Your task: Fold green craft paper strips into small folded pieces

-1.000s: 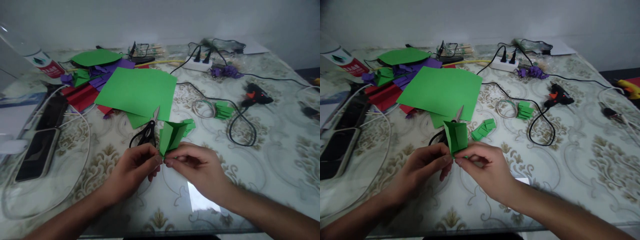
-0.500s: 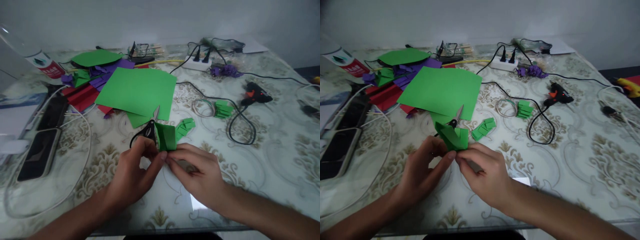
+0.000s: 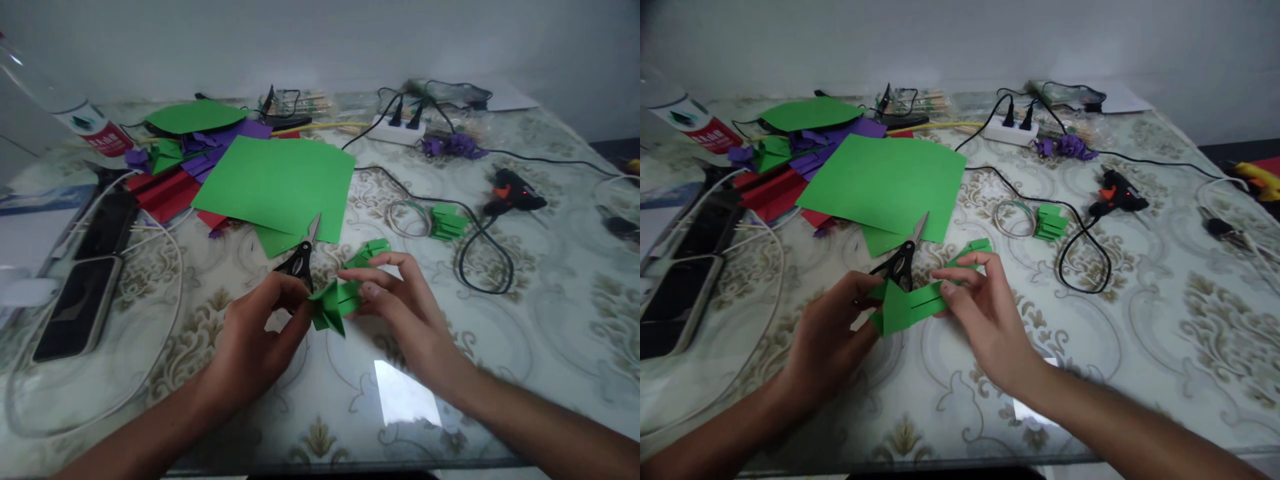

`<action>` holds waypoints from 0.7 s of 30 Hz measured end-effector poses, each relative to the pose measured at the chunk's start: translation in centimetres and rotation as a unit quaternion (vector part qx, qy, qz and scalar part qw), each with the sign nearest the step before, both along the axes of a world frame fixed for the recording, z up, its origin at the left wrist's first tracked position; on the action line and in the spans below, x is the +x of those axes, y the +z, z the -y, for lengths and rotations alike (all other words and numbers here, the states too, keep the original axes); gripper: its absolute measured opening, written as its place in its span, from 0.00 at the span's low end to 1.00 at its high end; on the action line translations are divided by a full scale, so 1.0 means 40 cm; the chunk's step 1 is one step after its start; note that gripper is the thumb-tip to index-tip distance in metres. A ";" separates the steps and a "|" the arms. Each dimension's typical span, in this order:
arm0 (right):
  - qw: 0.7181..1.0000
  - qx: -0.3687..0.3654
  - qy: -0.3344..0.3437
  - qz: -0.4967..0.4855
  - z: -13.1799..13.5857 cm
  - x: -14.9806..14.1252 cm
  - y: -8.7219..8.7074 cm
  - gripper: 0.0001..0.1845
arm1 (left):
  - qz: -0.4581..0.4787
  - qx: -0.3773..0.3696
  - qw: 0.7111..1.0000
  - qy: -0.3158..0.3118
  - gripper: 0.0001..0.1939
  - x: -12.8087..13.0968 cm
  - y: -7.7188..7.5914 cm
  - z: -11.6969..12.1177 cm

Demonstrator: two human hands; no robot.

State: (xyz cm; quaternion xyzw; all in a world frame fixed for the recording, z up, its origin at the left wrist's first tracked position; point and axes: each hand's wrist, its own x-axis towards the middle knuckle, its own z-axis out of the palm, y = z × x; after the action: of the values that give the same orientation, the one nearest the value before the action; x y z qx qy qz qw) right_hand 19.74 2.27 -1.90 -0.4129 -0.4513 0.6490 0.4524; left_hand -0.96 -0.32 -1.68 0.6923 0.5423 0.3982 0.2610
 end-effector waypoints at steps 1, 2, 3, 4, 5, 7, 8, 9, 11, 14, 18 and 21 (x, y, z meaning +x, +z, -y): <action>1.000 -0.025 0.013 -0.009 -0.012 0.003 0.001 0.10 | -0.011 0.007 1.000 -0.010 0.04 -0.003 0.000 0.000; 0.998 -0.040 0.044 -0.012 -0.022 0.006 0.002 0.12 | -0.022 0.013 0.999 -0.021 0.05 -0.005 0.000 -0.001; 0.996 -0.040 0.074 -0.008 -0.029 0.008 0.002 0.14 | -0.032 0.021 0.999 -0.033 0.05 -0.008 0.000 -0.001; 0.995 -0.024 0.101 0.002 -0.032 0.011 0.002 0.14 | -0.039 0.031 0.998 -0.046 0.05 -0.010 -0.001 -0.001; 0.992 0.000 0.124 0.014 -0.033 0.013 0.002 0.14 | -0.042 0.043 0.996 -0.058 0.06 -0.011 -0.001 -0.002; 0.986 0.054 0.148 0.045 -0.028 0.015 0.003 0.11 | -0.043 0.067 0.994 -0.081 0.07 -0.014 -0.003 -0.002; 0.984 0.072 0.154 0.061 -0.024 0.015 0.003 0.10 | -0.042 0.078 0.992 -0.090 0.08 -0.014 -0.004 -0.002; 0.982 0.078 0.157 0.076 -0.020 0.015 0.004 0.08 | -0.041 0.086 0.991 -0.096 0.09 -0.015 -0.004 -0.002; 0.981 0.068 0.157 0.094 -0.014 0.014 0.006 0.07 | -0.039 0.094 0.989 -0.105 0.10 -0.014 -0.005 -0.001; 0.983 0.037 0.158 0.085 -0.012 0.011 0.008 0.06 | -0.035 0.096 0.988 -0.114 0.11 -0.011 -0.005 0.000; 0.983 0.026 0.172 0.064 -0.015 0.007 0.011 0.04 | -0.039 0.094 0.989 -0.111 0.10 -0.010 -0.007 0.005; 0.978 0.041 0.187 0.082 -0.017 0.011 0.016 0.05 | -0.055 0.088 0.990 -0.100 0.11 -0.013 -0.011 0.011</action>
State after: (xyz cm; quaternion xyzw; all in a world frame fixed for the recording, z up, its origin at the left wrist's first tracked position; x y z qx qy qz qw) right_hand 20.18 2.93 -1.25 -0.3537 -0.5823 0.6672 0.3010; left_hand -1.50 -0.77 -2.11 0.7843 0.4466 0.3773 0.2076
